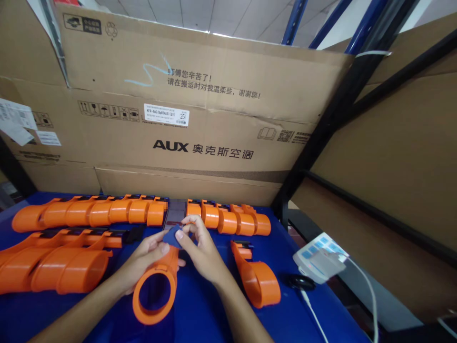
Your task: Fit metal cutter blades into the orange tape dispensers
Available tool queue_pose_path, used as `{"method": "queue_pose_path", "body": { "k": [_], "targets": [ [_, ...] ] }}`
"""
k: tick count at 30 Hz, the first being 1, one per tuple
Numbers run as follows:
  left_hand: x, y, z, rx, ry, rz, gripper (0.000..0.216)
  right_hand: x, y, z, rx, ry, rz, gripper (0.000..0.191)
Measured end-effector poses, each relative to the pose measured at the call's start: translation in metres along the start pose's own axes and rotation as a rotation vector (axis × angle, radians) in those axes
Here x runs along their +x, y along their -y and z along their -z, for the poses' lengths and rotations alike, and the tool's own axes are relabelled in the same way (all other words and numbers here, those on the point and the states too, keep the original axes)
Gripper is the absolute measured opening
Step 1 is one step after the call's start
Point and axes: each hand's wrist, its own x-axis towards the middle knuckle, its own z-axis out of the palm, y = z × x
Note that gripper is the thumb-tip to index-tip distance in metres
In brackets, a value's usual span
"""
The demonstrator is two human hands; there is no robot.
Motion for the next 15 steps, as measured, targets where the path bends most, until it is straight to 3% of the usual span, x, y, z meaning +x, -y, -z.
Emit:
{"method": "queue_pose_path", "body": {
  "k": [4,10,15],
  "targets": [
    [0.003,-0.003,-0.001,0.058,-0.066,-0.076,0.051,0.0,0.0,-0.007,-0.062,-0.01,0.004,0.03],
    [0.002,-0.003,-0.001,0.054,-0.087,-0.081,0.049,-0.001,0.001,-0.014,-0.071,-0.018,0.03,0.026],
    [0.004,-0.01,0.008,-0.203,-0.171,0.103,0.056,0.0,-0.004,-0.009,-0.301,-0.094,0.076,0.026]
  ]
}}
